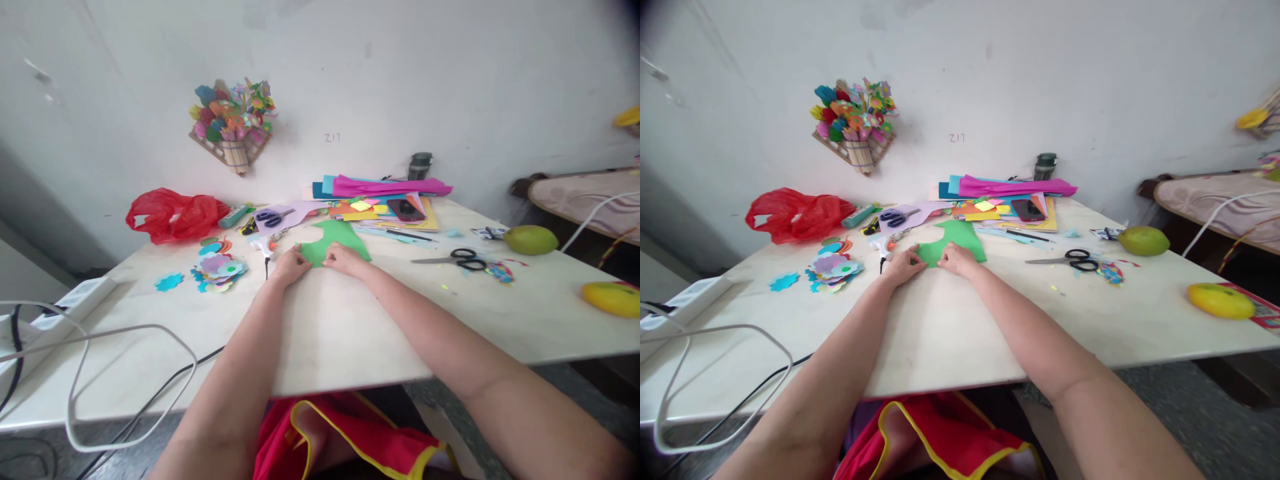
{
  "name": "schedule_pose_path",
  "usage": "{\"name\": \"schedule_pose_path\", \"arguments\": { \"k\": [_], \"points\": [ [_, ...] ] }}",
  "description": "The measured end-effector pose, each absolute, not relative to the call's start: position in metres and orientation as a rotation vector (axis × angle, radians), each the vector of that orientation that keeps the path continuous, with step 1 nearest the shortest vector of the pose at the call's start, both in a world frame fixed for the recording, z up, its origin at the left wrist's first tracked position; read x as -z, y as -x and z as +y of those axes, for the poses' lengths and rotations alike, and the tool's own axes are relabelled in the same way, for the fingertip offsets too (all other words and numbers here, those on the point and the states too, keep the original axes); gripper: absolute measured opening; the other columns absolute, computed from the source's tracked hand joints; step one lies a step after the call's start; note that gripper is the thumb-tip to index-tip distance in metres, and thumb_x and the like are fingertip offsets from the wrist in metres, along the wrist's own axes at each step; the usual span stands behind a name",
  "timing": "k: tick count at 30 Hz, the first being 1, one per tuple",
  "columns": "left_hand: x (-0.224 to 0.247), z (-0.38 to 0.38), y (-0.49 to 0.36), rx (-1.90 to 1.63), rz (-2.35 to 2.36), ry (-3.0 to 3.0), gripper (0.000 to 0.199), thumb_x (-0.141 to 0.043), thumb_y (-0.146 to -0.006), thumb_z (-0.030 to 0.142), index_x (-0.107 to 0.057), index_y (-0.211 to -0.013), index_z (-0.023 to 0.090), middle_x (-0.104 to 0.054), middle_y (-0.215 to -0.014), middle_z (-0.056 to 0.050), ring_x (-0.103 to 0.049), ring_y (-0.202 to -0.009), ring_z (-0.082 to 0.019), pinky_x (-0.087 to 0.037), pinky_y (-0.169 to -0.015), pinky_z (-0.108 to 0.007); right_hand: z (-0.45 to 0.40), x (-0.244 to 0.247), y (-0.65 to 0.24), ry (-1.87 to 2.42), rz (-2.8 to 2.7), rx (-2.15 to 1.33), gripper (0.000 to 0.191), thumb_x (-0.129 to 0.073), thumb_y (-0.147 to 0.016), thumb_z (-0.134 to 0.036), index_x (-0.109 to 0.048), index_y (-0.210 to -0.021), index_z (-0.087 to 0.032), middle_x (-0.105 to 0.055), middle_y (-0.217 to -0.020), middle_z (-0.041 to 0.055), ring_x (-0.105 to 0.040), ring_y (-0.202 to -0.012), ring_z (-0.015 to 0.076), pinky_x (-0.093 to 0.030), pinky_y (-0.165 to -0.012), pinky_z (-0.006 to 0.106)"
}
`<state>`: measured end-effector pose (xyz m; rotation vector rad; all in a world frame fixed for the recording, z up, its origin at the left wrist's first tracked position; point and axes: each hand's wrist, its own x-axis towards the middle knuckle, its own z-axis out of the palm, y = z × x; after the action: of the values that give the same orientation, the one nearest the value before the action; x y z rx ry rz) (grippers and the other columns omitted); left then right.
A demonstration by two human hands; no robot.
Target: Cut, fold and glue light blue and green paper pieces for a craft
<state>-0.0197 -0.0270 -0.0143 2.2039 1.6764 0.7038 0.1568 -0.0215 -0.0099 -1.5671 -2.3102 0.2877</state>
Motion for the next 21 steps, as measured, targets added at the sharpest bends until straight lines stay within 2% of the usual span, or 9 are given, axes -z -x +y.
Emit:
{"name": "schedule_pose_path", "arguments": {
  "k": [4, 8, 11, 13, 15, 18, 21],
  "points": [
    [0.0203, -0.0218, 0.0213, -0.687, 1.711, -2.253, 0.009, -0.061, -0.068, 0.026, -0.062, -0.071, 0.018, -0.047, -0.130, -0.007, -0.031, -0.127, -0.023, -0.031, -0.100, -0.032, -0.0170, 0.0133, -0.1574, 1.545, -2.313, -0.289, 0.016, -0.058, -0.075, -0.033, -0.061, -0.075, -0.017, -0.058, -0.098, 0.0043, -0.056, -0.084, 0.0155, -0.041, -0.070, 0.023],
    [0.0212, -0.0220, 0.0223, -0.645, 1.863, -2.242, 0.028, -0.062, -0.068, 0.035, -0.060, -0.093, 0.023, -0.043, -0.134, -0.003, -0.018, -0.132, -0.024, -0.025, -0.104, -0.038, -0.0130, 0.0177, -0.1594, 1.493, -2.335, -0.252, 0.017, -0.057, -0.076, -0.032, -0.062, -0.084, -0.019, -0.057, -0.098, 0.0043, -0.055, -0.087, 0.0154, -0.041, -0.075, 0.025],
    [0.0176, -0.0258, 0.0218, -0.577, 1.936, -2.258, 0.036, -0.060, -0.069, 0.043, -0.058, -0.102, 0.028, -0.034, -0.140, -0.001, -0.003, -0.134, -0.028, -0.016, -0.106, -0.045, -0.0139, 0.0174, -0.1606, 1.556, -2.365, -0.149, 0.027, -0.055, -0.076, -0.038, -0.062, -0.098, -0.024, -0.055, -0.108, 0.0057, -0.050, -0.102, 0.0214, -0.038, -0.086, 0.033],
    [0.0154, -0.0280, 0.0213, -0.538, 1.946, -2.264, 0.040, -0.059, -0.069, 0.046, -0.057, -0.106, 0.029, -0.029, -0.142, 0.000, 0.007, -0.133, -0.030, -0.012, -0.106, -0.049, -0.0153, 0.0159, -0.1609, 1.624, -2.390, -0.073, 0.041, -0.052, -0.077, -0.044, -0.054, -0.116, -0.031, -0.046, -0.127, 0.0058, -0.039, -0.117, 0.0266, -0.029, -0.096, 0.042],
    [0.0148, -0.0290, 0.0210, -0.514, 1.952, -2.268, 0.043, -0.057, -0.070, 0.048, -0.056, -0.109, 0.030, -0.025, -0.144, 0.000, 0.012, -0.132, -0.032, -0.010, -0.105, -0.052, -0.0163, 0.0138, -0.1607, 1.682, -2.446, -0.069, 0.053, -0.046, -0.080, -0.047, -0.037, -0.131, -0.036, -0.026, -0.143, 0.0036, -0.019, -0.130, 0.0288, -0.014, -0.102, 0.049],
    [0.0158, -0.0284, 0.0219, -0.487, 1.943, -2.298, 0.044, -0.054, -0.072, 0.049, -0.054, -0.112, 0.030, -0.024, -0.144, 0.001, 0.012, -0.132, -0.031, -0.012, -0.104, -0.053, -0.0165, 0.0104, -0.1605, 1.745, -2.559, -0.169, 0.057, -0.033, -0.085, -0.046, -0.016, -0.139, -0.036, -0.001, -0.149, -0.0006, 0.009, -0.133, 0.0260, 0.003, -0.103, 0.051],
    [0.0160, -0.0274, 0.0259, -0.488, 1.922, -2.355, 0.038, -0.054, -0.073, 0.043, -0.054, -0.108, 0.028, -0.029, -0.142, 0.001, 0.002, -0.134, -0.028, -0.016, -0.106, -0.048, -0.0157, 0.0087, -0.1613, 1.750, -2.624, -0.259, 0.057, -0.028, -0.086, -0.046, -0.009, -0.139, -0.036, 0.006, -0.148, -0.0023, 0.017, -0.131, 0.0232, 0.007, -0.103, 0.049]
  ]
}}
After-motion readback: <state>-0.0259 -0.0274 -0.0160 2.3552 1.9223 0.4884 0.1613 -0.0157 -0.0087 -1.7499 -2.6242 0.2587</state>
